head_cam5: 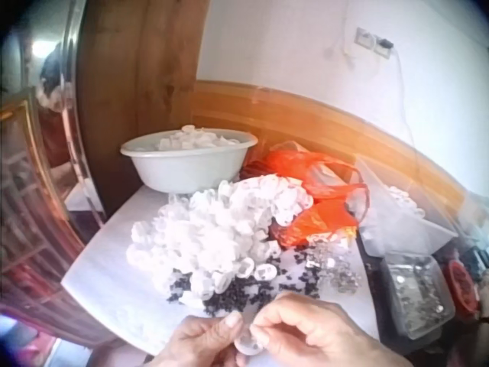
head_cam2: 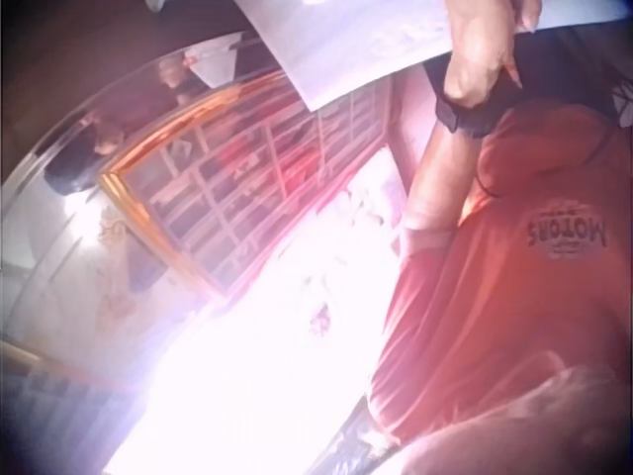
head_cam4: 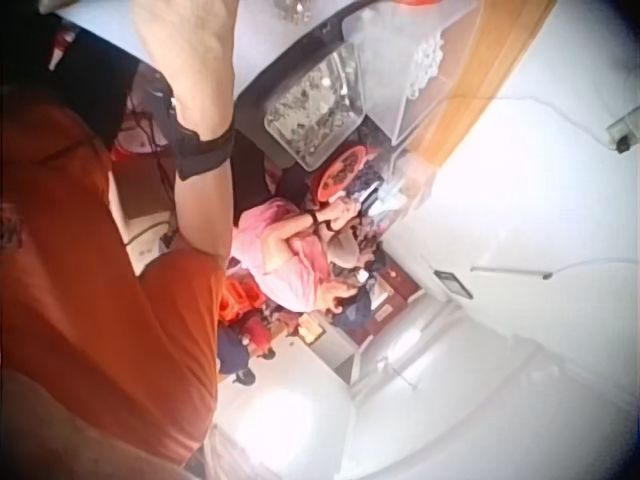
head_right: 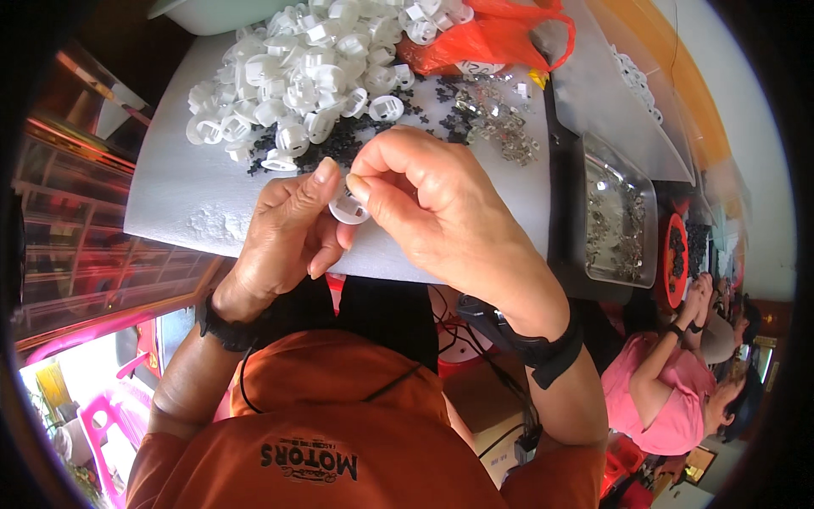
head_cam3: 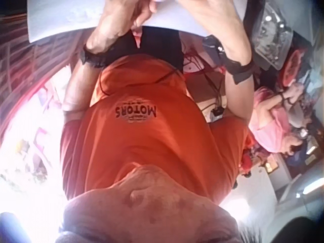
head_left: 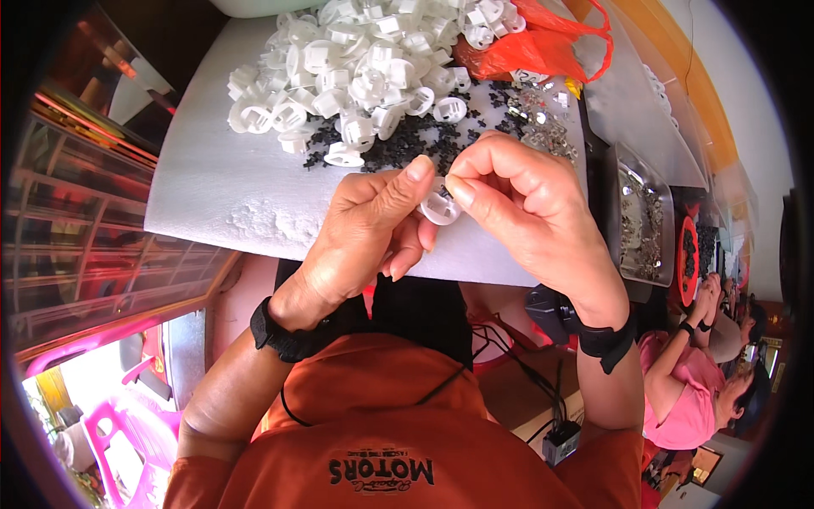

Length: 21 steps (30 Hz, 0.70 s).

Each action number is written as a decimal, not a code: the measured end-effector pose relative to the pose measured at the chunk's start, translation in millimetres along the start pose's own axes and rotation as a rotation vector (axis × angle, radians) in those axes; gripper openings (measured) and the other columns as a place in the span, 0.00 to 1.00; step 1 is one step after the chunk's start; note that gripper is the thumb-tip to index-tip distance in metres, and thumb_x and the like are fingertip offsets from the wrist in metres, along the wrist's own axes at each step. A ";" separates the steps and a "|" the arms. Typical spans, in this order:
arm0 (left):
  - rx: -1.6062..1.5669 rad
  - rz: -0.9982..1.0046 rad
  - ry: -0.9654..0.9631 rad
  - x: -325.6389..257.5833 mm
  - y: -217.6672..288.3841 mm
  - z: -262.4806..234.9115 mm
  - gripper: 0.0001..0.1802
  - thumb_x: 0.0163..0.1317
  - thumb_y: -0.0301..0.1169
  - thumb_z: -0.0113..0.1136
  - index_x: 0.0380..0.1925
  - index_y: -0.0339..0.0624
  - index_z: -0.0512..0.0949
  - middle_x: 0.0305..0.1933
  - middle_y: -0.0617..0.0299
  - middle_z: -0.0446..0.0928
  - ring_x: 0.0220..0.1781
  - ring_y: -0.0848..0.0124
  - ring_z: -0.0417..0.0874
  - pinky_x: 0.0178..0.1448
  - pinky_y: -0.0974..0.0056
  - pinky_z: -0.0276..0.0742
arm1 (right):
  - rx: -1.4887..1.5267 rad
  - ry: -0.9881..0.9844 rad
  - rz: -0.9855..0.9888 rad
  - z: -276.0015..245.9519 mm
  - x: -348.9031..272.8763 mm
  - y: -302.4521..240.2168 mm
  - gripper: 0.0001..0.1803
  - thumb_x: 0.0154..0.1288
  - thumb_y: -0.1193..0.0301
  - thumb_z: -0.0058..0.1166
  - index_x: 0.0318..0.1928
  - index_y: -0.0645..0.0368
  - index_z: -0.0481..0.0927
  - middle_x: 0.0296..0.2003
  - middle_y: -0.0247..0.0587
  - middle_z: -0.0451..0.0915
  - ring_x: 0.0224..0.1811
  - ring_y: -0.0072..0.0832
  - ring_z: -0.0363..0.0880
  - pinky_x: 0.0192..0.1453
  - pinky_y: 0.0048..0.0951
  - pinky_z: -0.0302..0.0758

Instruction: The person picks up a white plastic base and a small black component, pressing the component into the center of the base. They then insert a small metal pin into the side of the white plastic base.

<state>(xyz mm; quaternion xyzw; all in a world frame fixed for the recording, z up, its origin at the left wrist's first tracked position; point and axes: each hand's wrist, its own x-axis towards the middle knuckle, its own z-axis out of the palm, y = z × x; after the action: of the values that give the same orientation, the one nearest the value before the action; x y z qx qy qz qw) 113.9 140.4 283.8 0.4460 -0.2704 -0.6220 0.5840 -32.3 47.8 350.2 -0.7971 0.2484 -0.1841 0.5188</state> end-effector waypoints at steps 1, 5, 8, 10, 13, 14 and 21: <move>-0.005 -0.005 0.002 0.2 1.0 1.1 0.27 0.70 0.51 0.46 0.28 0.35 0.76 0.18 0.60 0.74 0.09 0.78 0.62 0.13 0.73 0.55 | 0.004 -0.004 -0.005 1.9 0.4 3.8 0.04 0.64 0.77 0.52 0.32 0.65 0.73 0.26 0.34 0.72 0.27 0.17 0.67 0.31 0.22 0.66; -0.010 -0.015 -0.005 0.6 2.1 0.2 0.27 0.70 0.50 0.46 0.27 0.35 0.75 0.18 0.59 0.74 0.08 0.77 0.62 0.12 0.73 0.54 | -0.103 0.096 -0.135 5.8 1.0 17.8 0.03 0.62 0.80 0.52 0.32 0.65 0.72 0.26 0.38 0.73 0.26 0.25 0.71 0.31 0.25 0.68; -0.011 -0.027 0.010 1.6 3.7 1.5 0.27 0.70 0.50 0.46 0.28 0.35 0.76 0.18 0.59 0.74 0.08 0.78 0.62 0.12 0.74 0.54 | -0.256 0.141 -0.252 9.1 1.4 23.4 0.03 0.60 0.81 0.51 0.32 0.63 0.71 0.27 0.41 0.72 0.26 0.34 0.73 0.31 0.30 0.70; -0.019 -0.032 0.021 2.7 3.5 1.5 0.27 0.70 0.50 0.46 0.28 0.35 0.76 0.18 0.59 0.74 0.09 0.78 0.62 0.12 0.74 0.54 | -0.336 0.169 -0.303 11.6 1.6 24.1 0.04 0.59 0.81 0.51 0.32 0.62 0.70 0.27 0.42 0.71 0.26 0.38 0.73 0.30 0.32 0.70; -0.012 -0.055 0.033 4.1 1.4 0.2 0.26 0.70 0.49 0.46 0.29 0.35 0.76 0.19 0.59 0.74 0.09 0.78 0.63 0.12 0.74 0.55 | -0.580 0.196 -0.435 14.2 1.8 24.4 0.07 0.54 0.81 0.53 0.31 0.57 0.69 0.28 0.39 0.69 0.27 0.39 0.74 0.27 0.37 0.72; 0.013 -0.059 0.044 4.3 -0.4 -0.7 0.26 0.70 0.49 0.46 0.29 0.35 0.76 0.19 0.59 0.74 0.09 0.78 0.64 0.12 0.74 0.55 | -0.578 0.195 -0.435 14.7 1.6 24.8 0.07 0.54 0.81 0.53 0.31 0.57 0.69 0.28 0.39 0.69 0.27 0.39 0.74 0.27 0.37 0.72; 0.060 -0.030 0.019 3.5 -3.3 -2.6 0.25 0.70 0.50 0.47 0.29 0.38 0.77 0.19 0.61 0.75 0.11 0.79 0.66 0.14 0.75 0.58 | -0.629 0.214 -0.464 19.9 -1.8 25.9 0.08 0.52 0.81 0.54 0.30 0.58 0.69 0.27 0.41 0.67 0.25 0.38 0.73 0.25 0.33 0.72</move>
<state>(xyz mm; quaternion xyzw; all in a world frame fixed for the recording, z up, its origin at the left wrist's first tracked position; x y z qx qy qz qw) 114.8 138.1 278.9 0.4731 -0.2768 -0.6182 0.5633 -28.1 54.7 318.5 -0.9283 0.1584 -0.2931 0.1653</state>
